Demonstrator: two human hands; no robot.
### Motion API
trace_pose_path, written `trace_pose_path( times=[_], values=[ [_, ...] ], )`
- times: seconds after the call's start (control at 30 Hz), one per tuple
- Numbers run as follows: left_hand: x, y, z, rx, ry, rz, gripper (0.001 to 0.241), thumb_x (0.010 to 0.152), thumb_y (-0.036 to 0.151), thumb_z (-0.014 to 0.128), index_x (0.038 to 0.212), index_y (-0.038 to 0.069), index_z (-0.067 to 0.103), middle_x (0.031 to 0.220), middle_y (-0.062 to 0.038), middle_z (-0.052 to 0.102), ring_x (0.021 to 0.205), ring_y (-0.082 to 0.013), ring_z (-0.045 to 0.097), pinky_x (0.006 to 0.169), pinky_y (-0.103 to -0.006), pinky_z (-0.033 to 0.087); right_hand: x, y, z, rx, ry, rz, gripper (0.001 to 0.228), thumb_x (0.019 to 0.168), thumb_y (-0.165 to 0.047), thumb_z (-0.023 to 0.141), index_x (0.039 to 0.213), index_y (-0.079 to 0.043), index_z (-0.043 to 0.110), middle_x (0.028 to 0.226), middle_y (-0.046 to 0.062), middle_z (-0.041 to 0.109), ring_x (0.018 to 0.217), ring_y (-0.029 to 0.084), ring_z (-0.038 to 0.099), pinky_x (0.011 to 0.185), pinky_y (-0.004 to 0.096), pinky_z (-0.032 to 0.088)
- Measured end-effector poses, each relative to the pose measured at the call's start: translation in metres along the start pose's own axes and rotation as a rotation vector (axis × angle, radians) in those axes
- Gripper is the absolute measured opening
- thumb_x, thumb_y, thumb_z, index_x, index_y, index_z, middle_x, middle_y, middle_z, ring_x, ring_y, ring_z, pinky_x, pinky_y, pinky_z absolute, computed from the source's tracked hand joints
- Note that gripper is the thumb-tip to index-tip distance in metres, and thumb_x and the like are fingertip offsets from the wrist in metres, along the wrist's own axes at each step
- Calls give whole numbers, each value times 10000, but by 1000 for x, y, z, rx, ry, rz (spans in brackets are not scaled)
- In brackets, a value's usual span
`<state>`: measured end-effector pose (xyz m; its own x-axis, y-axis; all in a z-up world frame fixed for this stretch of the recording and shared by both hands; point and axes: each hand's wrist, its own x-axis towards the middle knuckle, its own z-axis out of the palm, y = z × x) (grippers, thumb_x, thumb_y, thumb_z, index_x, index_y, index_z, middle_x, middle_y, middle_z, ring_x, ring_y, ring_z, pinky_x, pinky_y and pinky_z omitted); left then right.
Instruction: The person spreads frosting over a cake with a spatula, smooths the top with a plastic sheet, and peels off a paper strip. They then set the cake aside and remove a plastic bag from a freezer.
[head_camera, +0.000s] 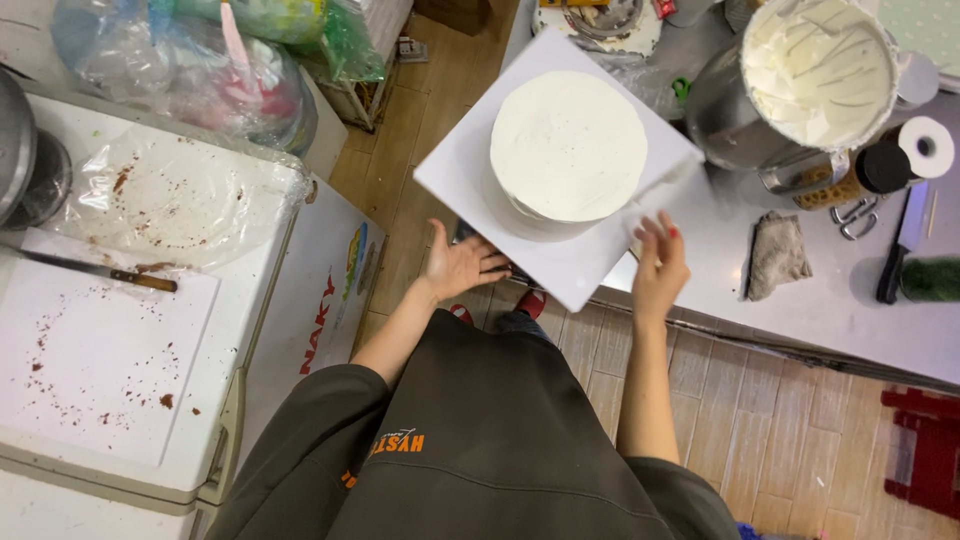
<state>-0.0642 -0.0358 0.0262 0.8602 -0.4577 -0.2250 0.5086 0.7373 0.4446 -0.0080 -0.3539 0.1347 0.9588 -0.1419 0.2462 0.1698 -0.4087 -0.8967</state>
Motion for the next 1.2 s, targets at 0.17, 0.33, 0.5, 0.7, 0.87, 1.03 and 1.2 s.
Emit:
trace_pose_path(
  times=[0.17,0.33,0.5,0.7,0.87,1.03,1.2],
  values=[
    [1,17,-4,-102,329,60,1329,617,1002,150,1631,143,140,1667,-186,196,1493,-408,279,1195,-630,239,-18,-8,3,37,-95,-38,335,1060,-18,531,1385,33,595,1240,191,731,1129,251,732,977,340,584],
    [16,36,-25,-32,260,112,1416,620,1059,190,1649,91,109,1698,-251,224,1537,-434,280,1219,-626,230,-40,-9,-4,73,-88,-44,331,1049,-4,544,1372,37,600,1242,183,736,1157,242,729,1003,342,559],
    [34,-8,-6,-53,109,-131,1358,659,1012,188,1633,70,97,1677,-246,196,1516,-482,274,1171,-699,273,-43,-2,6,29,-11,-24,346,1041,-16,576,1383,32,603,1255,184,736,1152,232,727,990,333,547],
    [29,40,-23,37,207,65,1398,654,1041,156,1652,67,55,1681,-265,163,1512,-444,286,1187,-657,277,-29,2,16,28,-1,-23,364,1044,-36,580,1404,12,601,1253,172,742,1146,221,733,967,319,558],
    [40,24,-27,-109,247,3,1371,710,1019,155,1634,8,84,1663,-290,209,1493,-479,319,1164,-717,277,-17,-4,32,-4,22,-18,352,1052,-44,584,1400,-2,614,1218,167,751,1114,205,745,929,300,576],
    [32,-18,1,59,-108,-176,1231,771,966,219,1648,118,59,1688,-304,123,1511,-500,243,1185,-710,238,-11,-9,50,-120,26,-88,326,1028,-56,624,1349,-19,665,1071,184,769,934,179,755,798,294,577],
    [12,41,-15,4,353,28,1291,650,1006,118,1651,200,-5,1674,-216,40,1553,-411,130,1223,-638,180,-21,-7,62,-221,23,-148,144,1002,-95,714,1131,-38,739,852,158,756,675,166,704,628,304,538]
  ],
)
